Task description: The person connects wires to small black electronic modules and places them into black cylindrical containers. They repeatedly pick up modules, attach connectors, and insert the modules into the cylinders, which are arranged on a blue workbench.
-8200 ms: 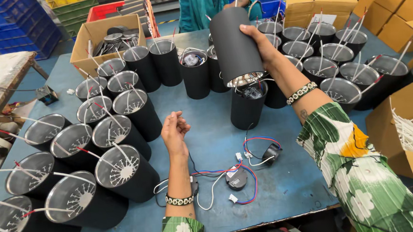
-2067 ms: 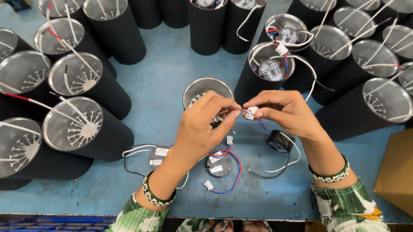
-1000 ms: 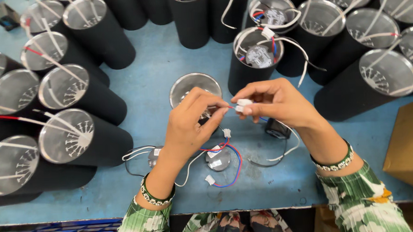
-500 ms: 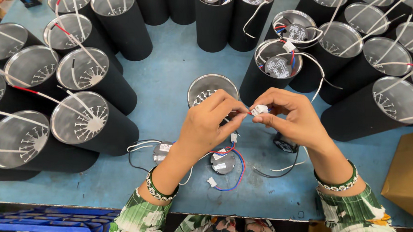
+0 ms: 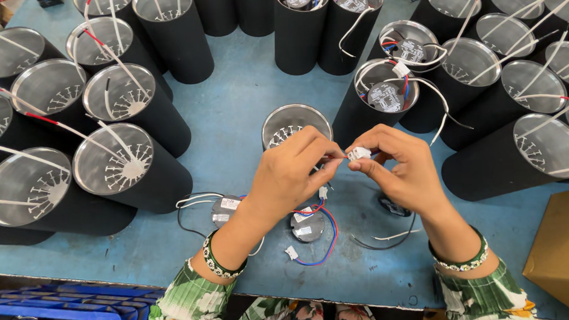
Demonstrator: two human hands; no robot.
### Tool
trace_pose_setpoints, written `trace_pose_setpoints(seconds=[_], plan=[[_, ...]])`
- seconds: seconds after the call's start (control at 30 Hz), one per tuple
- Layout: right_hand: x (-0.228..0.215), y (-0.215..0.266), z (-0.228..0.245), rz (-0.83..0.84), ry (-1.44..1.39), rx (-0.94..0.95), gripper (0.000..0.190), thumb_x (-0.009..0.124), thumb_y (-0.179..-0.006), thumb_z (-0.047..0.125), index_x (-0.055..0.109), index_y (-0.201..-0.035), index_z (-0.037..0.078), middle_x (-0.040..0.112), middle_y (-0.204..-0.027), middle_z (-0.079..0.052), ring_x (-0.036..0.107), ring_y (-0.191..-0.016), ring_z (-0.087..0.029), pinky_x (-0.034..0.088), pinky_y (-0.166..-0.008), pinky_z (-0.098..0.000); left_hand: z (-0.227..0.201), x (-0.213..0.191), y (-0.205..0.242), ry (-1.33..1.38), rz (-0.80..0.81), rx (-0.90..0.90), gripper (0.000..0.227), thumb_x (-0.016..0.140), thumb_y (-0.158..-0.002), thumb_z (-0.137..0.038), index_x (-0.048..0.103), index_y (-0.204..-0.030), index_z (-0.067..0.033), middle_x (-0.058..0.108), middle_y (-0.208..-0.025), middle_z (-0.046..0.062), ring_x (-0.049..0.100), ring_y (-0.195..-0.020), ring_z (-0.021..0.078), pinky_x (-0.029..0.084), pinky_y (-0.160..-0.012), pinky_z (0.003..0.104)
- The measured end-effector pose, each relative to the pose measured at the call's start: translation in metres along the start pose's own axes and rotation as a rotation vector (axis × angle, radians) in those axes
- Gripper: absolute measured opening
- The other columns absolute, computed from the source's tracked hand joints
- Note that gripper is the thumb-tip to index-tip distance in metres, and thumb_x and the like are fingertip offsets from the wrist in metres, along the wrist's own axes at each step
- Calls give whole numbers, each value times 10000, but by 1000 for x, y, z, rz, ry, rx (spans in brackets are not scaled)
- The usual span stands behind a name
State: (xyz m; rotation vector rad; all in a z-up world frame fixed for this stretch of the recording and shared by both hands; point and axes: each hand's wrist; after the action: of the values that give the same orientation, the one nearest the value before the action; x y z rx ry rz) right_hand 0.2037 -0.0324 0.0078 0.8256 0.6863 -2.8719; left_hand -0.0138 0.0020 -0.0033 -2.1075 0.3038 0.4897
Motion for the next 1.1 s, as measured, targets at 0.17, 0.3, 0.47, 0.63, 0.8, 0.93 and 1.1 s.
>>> trace_pose_setpoints(seconds=[0.17, 0.3, 0.47, 0.63, 0.8, 0.93, 1.1], plan=[[10, 3, 3, -32, 25, -54, 128, 767, -886, 44, 719, -999, 9, 696, -979, -61, 656, -802, -98, 515, -635, -211, 1, 4, 2, -55, -20, 38, 190, 778, -866, -90, 642, -998, -81, 608, -921, 32, 672, -814, 207, 524, -671, 343], [9, 3, -1, -21, -49, 14, 130, 761, -889, 46, 728, -1008, 5, 694, -969, -47, 679, -790, -108, 531, -624, -218, 0, 3, 0, -57, -5, -13, 196, 796, -893, -112, 668, -1040, -100, 620, -961, 30, 676, -852, 207, 530, -696, 336], [-14, -5, -30, -43, -389, 289, 194, 705, -926, 83, 729, -1090, -20, 745, -913, -97, 713, -749, -150, 543, -584, -251, 9, -34, -7, 163, 69, 115, 204, 766, -933, -172, 708, -1128, -150, 610, -1166, 36, 618, -1099, 238, 486, -947, 366], [-19, -10, -56, -107, -570, 294, 229, 680, -991, 129, 704, -1135, -48, 731, -941, -139, 710, -775, -173, 562, -602, -280, 14, -35, -13, 63, 142, 149, 234, 779, -901, -245, 758, -1128, -191, 665, -1150, -9, 595, -1119, 225, 455, -1014, 380], [-26, -9, -63, -90, -599, 269, 221, 671, -999, 121, 689, -1133, -53, 739, -966, -145, 724, -805, -192, 574, -635, -290, 32, -34, -8, 59, 211, 152, 367, 807, -796, -306, 757, -1139, -183, 702, -1129, -14, 632, -1087, 183, 467, -940, 383], [-26, -11, -64, -94, -623, 271, 212, 667, -996, 106, 686, -1135, -53, 737, -977, -151, 731, -822, -202, 584, -659, -299, 47, -42, -10, 255, 338, -51, 345, 693, -913, -84, 752, -1230, -206, 744, -1078, -28, 696, -945, 100, 540, -849, 296], [-19, -9, -53, -50, -558, 265, 191, 667, -994, 100, 701, -1110, -49, 741, -955, -148, 733, -805, -195, 595, -671, -298, 40, -46, -7, 304, 302, -39, 436, 609, -946, 17, 705, -1324, -177, 592, -1179, 113, 625, -957, 189, 553, -881, 303]])
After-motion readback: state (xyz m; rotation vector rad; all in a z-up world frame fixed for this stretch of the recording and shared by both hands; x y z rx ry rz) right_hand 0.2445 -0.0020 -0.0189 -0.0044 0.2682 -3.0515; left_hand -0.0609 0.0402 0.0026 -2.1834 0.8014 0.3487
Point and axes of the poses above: each hand's wrist, its own y-axis away from the middle knuckle, its own x-axis out of the palm, z = x × y
